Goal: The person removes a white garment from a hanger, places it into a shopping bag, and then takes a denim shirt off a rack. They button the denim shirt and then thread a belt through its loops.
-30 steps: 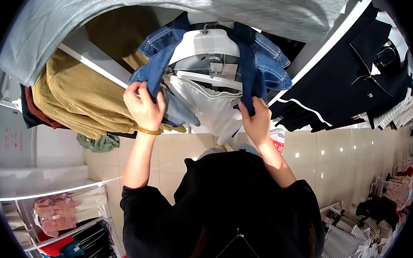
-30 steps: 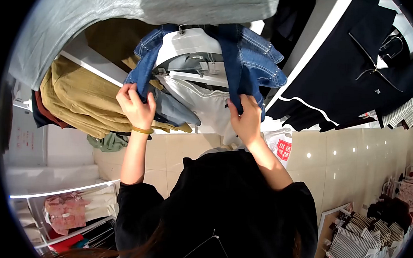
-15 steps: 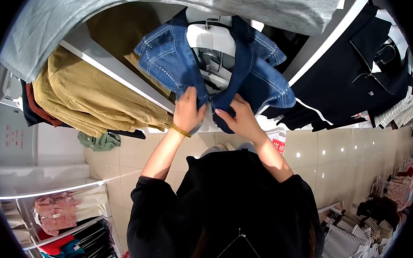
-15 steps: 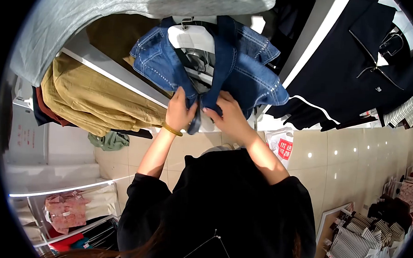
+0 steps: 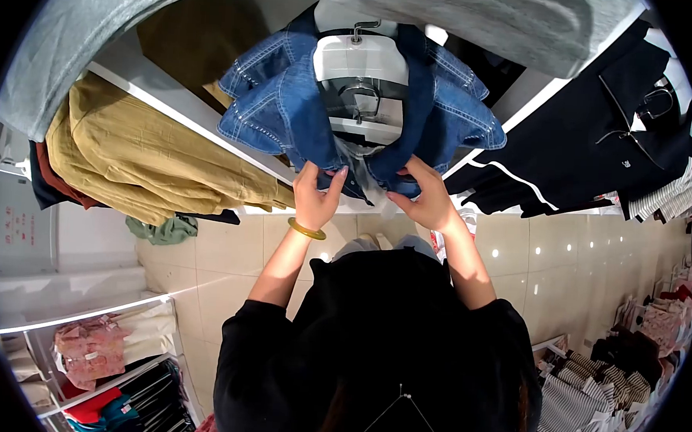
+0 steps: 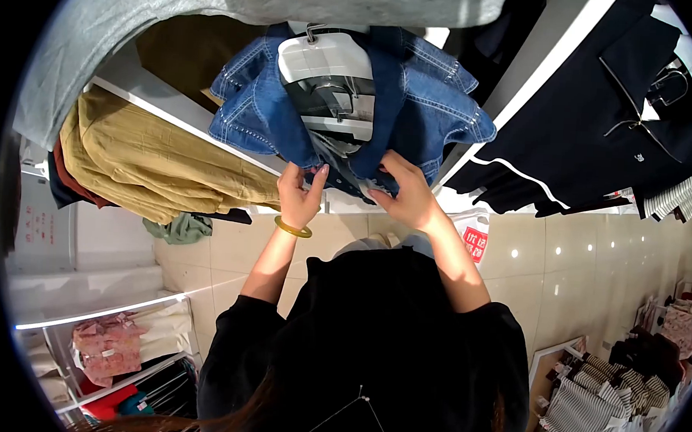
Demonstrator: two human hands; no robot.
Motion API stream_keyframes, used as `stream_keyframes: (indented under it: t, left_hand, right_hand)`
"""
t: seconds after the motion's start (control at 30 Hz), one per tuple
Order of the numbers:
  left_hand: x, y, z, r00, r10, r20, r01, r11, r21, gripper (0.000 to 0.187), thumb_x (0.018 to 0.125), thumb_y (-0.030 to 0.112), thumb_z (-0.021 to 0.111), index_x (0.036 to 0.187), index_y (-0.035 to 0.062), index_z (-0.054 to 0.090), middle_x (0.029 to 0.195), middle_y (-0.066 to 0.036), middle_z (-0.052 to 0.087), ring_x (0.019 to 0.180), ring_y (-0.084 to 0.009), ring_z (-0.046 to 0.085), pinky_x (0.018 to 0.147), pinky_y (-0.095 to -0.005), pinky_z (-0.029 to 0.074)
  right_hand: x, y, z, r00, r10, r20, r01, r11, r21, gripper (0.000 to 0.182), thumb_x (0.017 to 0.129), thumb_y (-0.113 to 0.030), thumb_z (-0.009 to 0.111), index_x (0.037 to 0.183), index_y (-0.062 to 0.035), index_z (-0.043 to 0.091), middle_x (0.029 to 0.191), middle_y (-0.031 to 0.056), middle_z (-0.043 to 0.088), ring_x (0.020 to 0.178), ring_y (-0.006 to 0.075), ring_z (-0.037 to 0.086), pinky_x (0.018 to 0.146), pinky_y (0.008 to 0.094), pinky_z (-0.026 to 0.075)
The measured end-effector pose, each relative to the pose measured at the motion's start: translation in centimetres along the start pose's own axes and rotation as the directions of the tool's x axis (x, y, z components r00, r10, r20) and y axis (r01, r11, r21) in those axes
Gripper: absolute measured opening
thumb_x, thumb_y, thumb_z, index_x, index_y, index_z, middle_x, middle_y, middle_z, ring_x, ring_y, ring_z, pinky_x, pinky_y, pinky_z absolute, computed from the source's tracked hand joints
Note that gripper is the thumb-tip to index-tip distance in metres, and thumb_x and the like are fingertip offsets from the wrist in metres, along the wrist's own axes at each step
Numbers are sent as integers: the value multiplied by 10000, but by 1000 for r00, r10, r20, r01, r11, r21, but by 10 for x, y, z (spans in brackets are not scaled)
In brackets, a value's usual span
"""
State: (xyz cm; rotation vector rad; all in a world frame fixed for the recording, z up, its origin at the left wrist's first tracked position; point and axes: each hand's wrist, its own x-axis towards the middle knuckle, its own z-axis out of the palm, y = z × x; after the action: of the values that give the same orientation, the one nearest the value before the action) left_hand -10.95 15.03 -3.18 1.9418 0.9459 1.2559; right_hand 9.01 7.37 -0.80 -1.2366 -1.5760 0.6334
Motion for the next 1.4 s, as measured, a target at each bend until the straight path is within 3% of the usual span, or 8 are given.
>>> stream_keyframes:
  t: [0.1, 0.17, 0.37, 0.53, 0.77, 0.83, 1.27, 1.4]
  left_hand:
    - [-7, -1, 13, 995, -74, -64, 64, 987, -151, 115, 832, 37, 623, 896, -19, 546, 726, -27, 552, 661, -81, 484, 623, -224, 419]
    - [-9, -3, 21, 979, -179, -93, 119, 885, -450, 67, 870, 38, 588, 898, -7, 547, 733, 20, 542, 663, -38, 463, 610, -182, 391]
    - [-19, 2, 22, 949, -312, -45, 229, 781, -582, 57, 879, 47, 589, 899, 3, 559, 725, 54, 522, 646, 9, 424, 575, -134, 324]
    - [-21, 3, 17, 960, -276, -36, 216, 820, -530, 60, 861, 14, 601, 898, -3, 557, 723, 53, 516, 639, 0, 425, 582, -142, 334]
    - [-29, 9, 18, 961, -278, -10, 220, 782, -583, 132, 820, -66, 608, 890, -5, 515, 765, 22, 474, 713, -32, 416, 657, -158, 348]
    - [-29, 11, 19, 965, -263, -9, 215, 808, -549, 150, 828, -56, 603, 908, 27, 507, 716, 52, 450, 643, -11, 403, 579, -151, 330]
    - [-37, 22, 32, 935, -320, -150, 234, 878, -418, 193, 795, -69, 624, 913, 7, 491, 803, 5, 459, 728, -65, 422, 697, -184, 360]
    - [-32, 35, 38, 939, -249, -238, 187, 948, -256, 169, 765, -68, 648, 854, -6, 519, 753, -31, 488, 702, -97, 466, 654, -205, 386]
  right_hand:
    - [8, 0, 10, 997, -65, -36, 66, 998, 4, 350, 676, 23, 661, 1006, 40, 545, 924, 177, 553, 882, 364, 554, 784, 338, 457]
    - [12, 5, 18, 995, -69, -68, 69, 998, -10, 319, 682, 33, 648, 988, 37, 558, 941, 180, 560, 880, 369, 560, 775, 343, 462]
    - [16, 22, 52, 988, -79, -134, 70, 995, -66, 246, 698, 43, 639, 938, -10, 621, 909, 172, 605, 774, 339, 602, 725, 348, 479]
    - [24, 24, 61, 931, -224, -288, 56, 867, -495, 227, 703, 48, 615, 908, -49, 626, 923, 173, 558, 697, 333, 595, 583, 373, 486]
    - [37, 34, 66, 915, -244, -320, 14, 814, -580, 221, 680, 6, 591, 897, -36, 590, 971, 210, 520, 654, 331, 578, 559, 403, 494]
    - [36, 36, 67, 915, -230, -331, -21, 793, -609, 180, 689, -4, 596, 867, -22, 583, 970, 212, 519, 660, 338, 579, 559, 407, 490]
    - [26, 34, 49, 993, -33, -115, -32, 848, -529, 195, 699, 12, 609, 887, -38, 608, 864, 193, 541, 728, 381, 570, 591, 438, 480]
    - [10, 24, 31, 999, 33, -42, -44, 956, -290, 179, 683, 7, 622, 858, -29, 610, 798, 158, 568, 662, 305, 587, 593, 384, 480]
